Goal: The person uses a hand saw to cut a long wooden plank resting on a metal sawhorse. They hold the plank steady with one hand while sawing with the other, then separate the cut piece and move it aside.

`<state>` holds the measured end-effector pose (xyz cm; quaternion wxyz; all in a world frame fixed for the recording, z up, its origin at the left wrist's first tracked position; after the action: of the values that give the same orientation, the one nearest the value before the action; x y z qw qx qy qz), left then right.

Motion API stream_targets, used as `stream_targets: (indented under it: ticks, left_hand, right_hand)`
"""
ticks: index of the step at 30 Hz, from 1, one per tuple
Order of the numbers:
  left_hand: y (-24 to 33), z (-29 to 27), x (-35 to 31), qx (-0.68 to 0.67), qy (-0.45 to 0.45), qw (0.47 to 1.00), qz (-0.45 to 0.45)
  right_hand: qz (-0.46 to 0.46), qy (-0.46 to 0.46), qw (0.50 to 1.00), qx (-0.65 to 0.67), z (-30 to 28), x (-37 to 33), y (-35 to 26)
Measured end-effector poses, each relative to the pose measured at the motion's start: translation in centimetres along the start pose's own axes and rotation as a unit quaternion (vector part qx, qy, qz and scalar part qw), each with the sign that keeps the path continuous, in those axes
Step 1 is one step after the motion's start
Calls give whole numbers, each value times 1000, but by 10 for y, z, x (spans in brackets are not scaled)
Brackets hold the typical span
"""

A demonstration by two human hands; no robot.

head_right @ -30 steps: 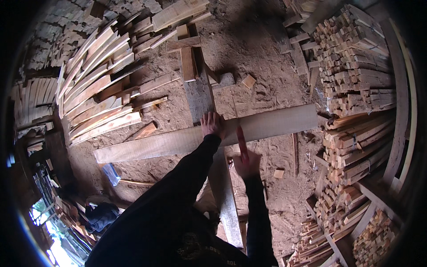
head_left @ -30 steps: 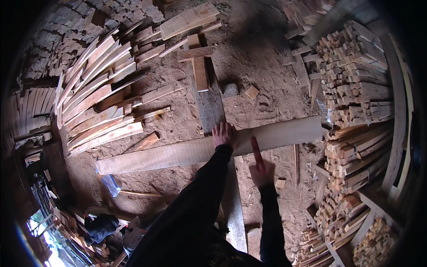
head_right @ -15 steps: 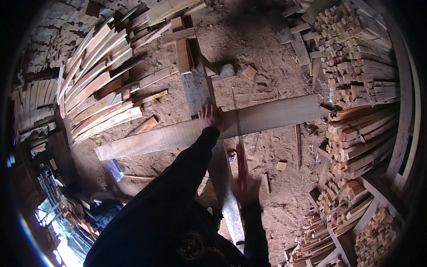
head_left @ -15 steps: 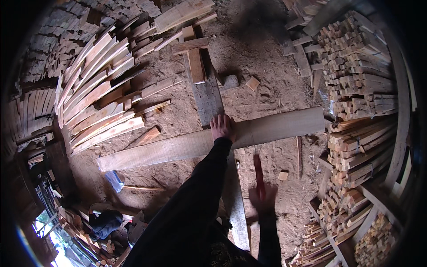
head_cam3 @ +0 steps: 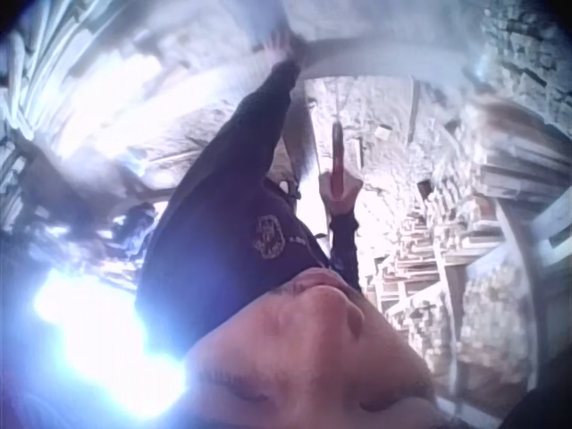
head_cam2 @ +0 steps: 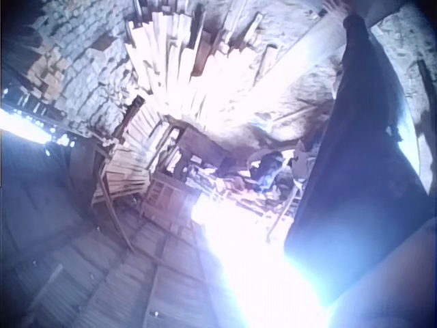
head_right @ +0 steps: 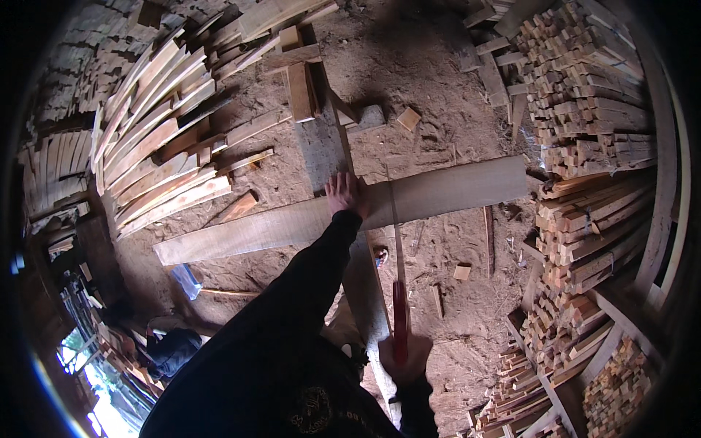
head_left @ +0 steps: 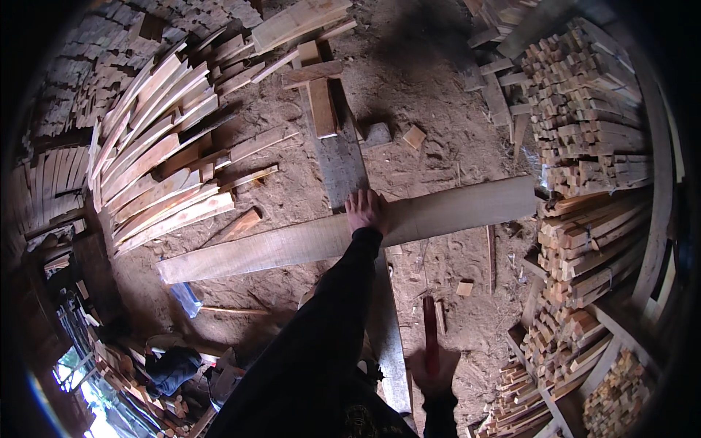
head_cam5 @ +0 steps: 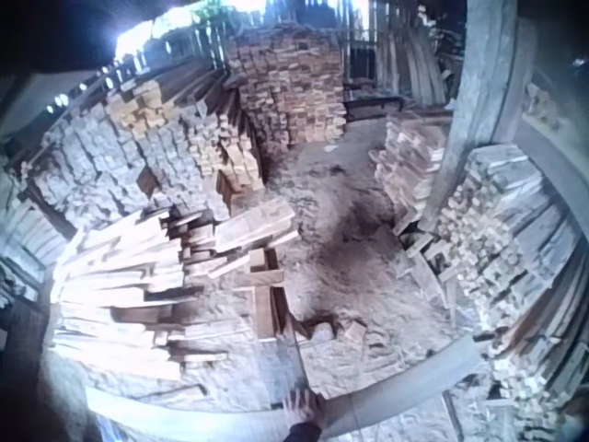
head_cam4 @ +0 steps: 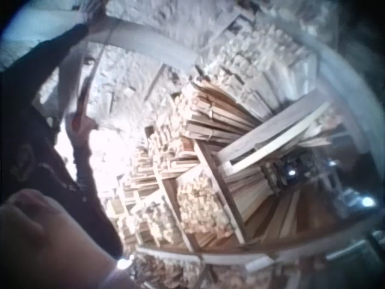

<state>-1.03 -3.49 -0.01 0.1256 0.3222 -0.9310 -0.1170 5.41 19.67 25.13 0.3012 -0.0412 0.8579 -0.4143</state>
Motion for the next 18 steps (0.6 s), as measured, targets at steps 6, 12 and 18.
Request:
stream_targets:
  ticks: [6, 12, 18]
  left_hand:
    - [12, -5, 4, -14, -4, 1000, 10]
    - [3, -13, -6, -25, -8, 1000, -12]
    - [7, -12, 6, -33, -51, 998, -14]
  right_hand:
    - [-79, 73, 993, 42, 54, 184, 8]
    - [15, 22, 1000, 15, 18, 15, 22]
    - [21, -16, 999, -26, 25, 15, 76]
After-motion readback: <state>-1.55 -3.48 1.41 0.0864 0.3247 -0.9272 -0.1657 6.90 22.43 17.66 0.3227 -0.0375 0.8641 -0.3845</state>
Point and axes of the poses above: each hand's wrist, its own x-axis towards the middle knuckle, its own z-axis out of the palm, y = z × x, the point moved 4 cm from there along x, towards the middle knuckle, and after that the axes turned 1 degree about z, right-handed, at the moved point
